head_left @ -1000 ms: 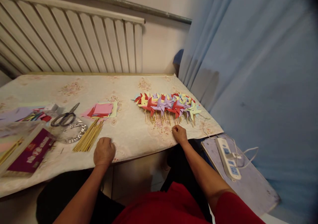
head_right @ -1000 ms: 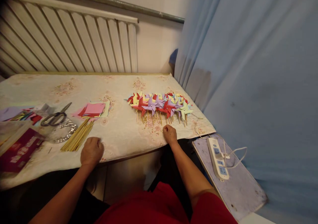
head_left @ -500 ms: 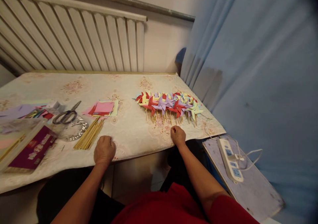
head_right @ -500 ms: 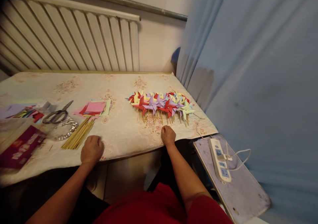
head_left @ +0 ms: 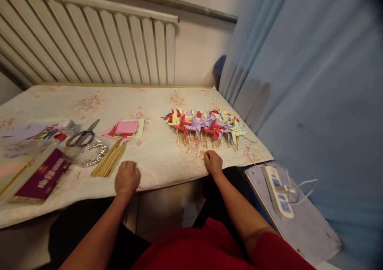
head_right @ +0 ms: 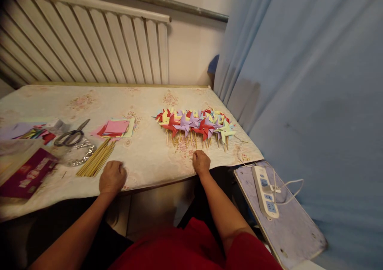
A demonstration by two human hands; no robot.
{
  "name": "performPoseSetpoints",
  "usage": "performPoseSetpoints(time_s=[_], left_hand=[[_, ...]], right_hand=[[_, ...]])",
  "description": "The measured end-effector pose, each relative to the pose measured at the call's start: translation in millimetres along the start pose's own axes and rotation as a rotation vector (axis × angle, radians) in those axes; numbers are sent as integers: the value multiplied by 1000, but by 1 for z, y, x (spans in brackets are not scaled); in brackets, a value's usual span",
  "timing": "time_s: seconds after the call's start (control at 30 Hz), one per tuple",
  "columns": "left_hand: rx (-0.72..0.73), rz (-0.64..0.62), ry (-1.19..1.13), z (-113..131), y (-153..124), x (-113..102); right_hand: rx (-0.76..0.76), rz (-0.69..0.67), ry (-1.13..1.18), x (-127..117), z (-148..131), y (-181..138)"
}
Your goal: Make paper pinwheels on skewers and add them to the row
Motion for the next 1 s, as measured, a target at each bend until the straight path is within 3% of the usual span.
performPoseSetpoints(time_s=[0.23, 0.53, 1.0], left_hand=[[-1, -3, -13, -1, 0, 2], [-1, -15, 9, 0, 0, 1], [-14, -16, -17, 0, 0, 0]], right_hand=[[-202, -125, -79, 7, -25, 2], [-190, -300, -221, 3, -43, 8], [-153, -291, -265, 3, -47, 9]])
Point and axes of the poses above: each hand's wrist, its own y-axis towards the middle knuckle, its own x-axis out of the palm, z = x × y, the point moved 4 cm from there along y, towards the middle knuckle, and after that the axes turned 8 degrees about -x, right-handed, at the moved point
